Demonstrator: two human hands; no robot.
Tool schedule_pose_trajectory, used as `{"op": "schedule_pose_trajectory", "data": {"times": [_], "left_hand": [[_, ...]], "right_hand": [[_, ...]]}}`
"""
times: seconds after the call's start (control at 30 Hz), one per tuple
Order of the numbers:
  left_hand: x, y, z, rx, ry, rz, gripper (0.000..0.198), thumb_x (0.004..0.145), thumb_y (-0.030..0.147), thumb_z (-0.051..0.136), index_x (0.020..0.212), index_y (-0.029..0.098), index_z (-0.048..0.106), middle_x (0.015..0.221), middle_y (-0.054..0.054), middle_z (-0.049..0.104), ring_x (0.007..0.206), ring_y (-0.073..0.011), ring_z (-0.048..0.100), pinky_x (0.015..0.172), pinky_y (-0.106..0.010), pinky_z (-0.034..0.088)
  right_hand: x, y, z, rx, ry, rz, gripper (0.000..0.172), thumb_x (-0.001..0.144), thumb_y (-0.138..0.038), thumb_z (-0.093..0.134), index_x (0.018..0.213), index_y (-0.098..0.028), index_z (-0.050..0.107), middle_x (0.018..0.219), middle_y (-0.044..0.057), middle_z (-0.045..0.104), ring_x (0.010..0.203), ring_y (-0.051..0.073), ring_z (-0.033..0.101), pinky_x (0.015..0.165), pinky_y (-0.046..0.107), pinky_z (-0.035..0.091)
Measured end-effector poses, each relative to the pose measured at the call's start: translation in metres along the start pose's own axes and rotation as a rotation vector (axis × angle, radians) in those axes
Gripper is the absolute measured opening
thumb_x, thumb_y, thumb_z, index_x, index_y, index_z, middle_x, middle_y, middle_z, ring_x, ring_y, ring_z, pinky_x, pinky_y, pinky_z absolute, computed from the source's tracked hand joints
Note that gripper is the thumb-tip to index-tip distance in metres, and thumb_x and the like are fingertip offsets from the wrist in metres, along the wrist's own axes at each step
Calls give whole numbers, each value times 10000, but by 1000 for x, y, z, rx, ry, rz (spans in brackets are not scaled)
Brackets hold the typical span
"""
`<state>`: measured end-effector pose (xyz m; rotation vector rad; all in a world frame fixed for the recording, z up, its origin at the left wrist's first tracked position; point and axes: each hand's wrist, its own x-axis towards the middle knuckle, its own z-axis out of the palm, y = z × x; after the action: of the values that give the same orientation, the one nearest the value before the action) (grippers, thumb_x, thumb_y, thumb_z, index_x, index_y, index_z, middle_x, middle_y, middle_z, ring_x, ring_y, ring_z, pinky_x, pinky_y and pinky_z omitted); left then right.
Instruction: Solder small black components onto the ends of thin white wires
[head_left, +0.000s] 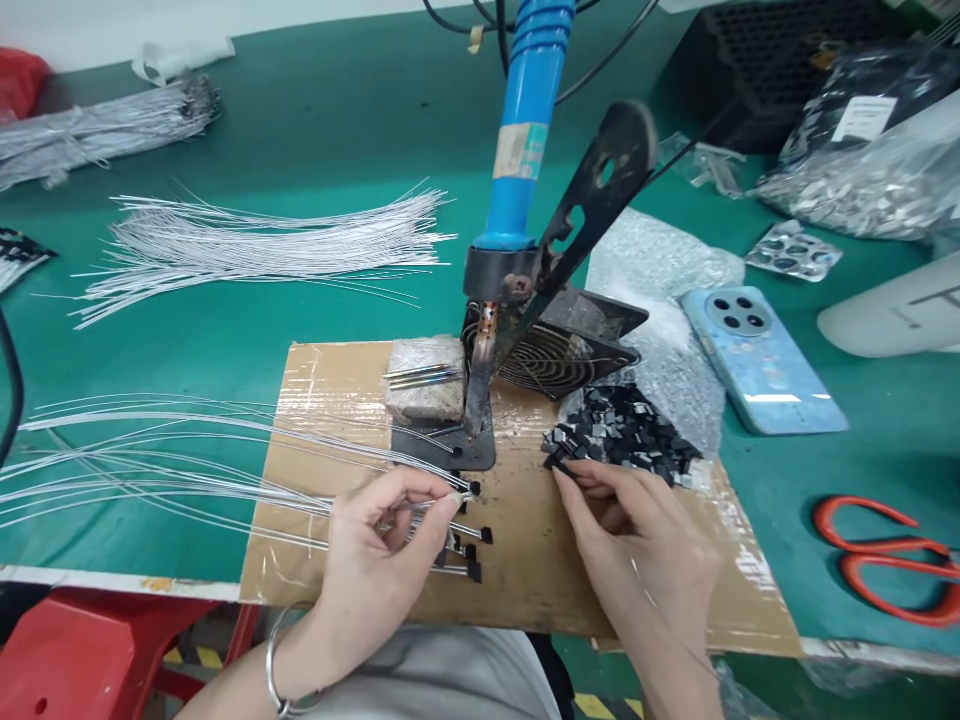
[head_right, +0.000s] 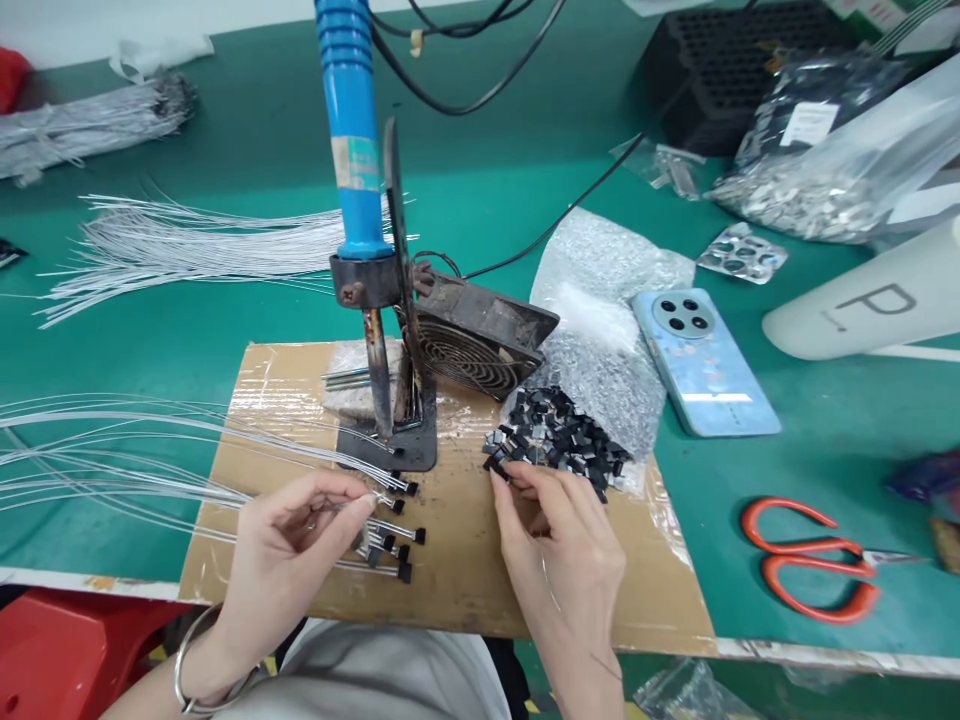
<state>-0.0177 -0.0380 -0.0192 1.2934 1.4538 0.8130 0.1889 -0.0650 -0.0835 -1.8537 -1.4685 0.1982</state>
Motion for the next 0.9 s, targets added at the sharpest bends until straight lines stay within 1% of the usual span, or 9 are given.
{"op": "schedule_pose_trajectory", "data": {"times": [0.1, 0.2, 0.3, 0.37, 0.47, 0.57, 0.67, 0.8, 0.9], "left_hand": [[0, 0, -1, -6, 1, 9, 154, 861, 284, 662, 780, 164, 714, 612, -15, 593, 488, -112, 403, 434, -248, 301], [0, -1, -1, 1, 5, 25, 150, 862, 273, 666, 767, 165, 709, 596, -6, 582, 482, -107, 389, 428, -244, 289], [-1, -2, -2, 15, 1, 37, 138, 869, 267, 668, 783, 171, 716, 626, -12, 616, 486, -105, 391, 432, -243, 292], [-1, -3, -2, 26, -3, 43, 127, 872, 263, 671, 793, 177, 720, 650, -15, 639, 489, -104, 390, 436, -243, 294], [-2, -5, -3, 37, -7, 53, 132, 874, 256, 673, 774, 184, 719, 623, -1, 619, 487, -102, 372, 436, -241, 284], [-2, -5, -3, 29, -10, 63, 133, 877, 258, 674, 772, 189, 720, 616, 4, 612, 493, -102, 371, 438, -240, 283], [-2, -5, -3, 12, -11, 62, 133, 875, 261, 671, 772, 190, 717, 632, 0, 631, 488, -100, 367, 427, -236, 275], [-1, 0, -3, 19, -45, 11, 136, 862, 255, 665, 753, 181, 699, 663, -28, 668, 543, -126, 500, 476, -239, 375], [0, 4, -5, 4, -91, -25, 141, 860, 256, 656, 748, 175, 684, 747, -65, 720, 660, -173, 626, 560, -263, 459]], "right_hand": [[-3, -5, -2, 99, -2, 123, 151, 905, -332, 694, 915, -185, 726, 825, 47, 703, 652, 154, 616, 652, 309, 524], [-6, -14, -5, 312, -29, 263, 136, 881, -323, 720, 940, -207, 762, 901, 63, 721, 729, 172, 655, 675, 304, 546], [-7, -28, -8, 522, -79, 277, 58, 840, -274, 763, 866, -240, 802, 910, 55, 745, 787, 188, 687, 674, 287, 561], [-8, -38, -9, 630, -130, 291, 36, 821, -235, 781, 833, -255, 808, 836, 35, 748, 749, 182, 700, 638, 265, 572], [-8, -52, -8, 774, -204, 383, 75, 814, -205, 788, 818, -277, 809, 741, -3, 730, 622, 135, 678, 556, 210, 563], [-8, -62, -6, 888, -202, 492, 85, 814, -205, 785, 786, -283, 803, 665, -28, 696, 540, 92, 627, 515, 165, 537], [-6, -65, -2, 936, -199, 494, 90, 818, -207, 780, 777, -284, 802, 628, -38, 676, 495, 73, 603, 483, 142, 524], [-6, -64, 2, 924, -187, 445, 76, 805, -206, 793, 774, -275, 802, 617, -43, 656, 458, 53, 571, 430, 119, 480], [-7, -65, 2, 927, -184, 499, 42, 800, -229, 805, 770, -258, 799, 603, -42, 659, 434, 49, 558, 413, 119, 470]]}}
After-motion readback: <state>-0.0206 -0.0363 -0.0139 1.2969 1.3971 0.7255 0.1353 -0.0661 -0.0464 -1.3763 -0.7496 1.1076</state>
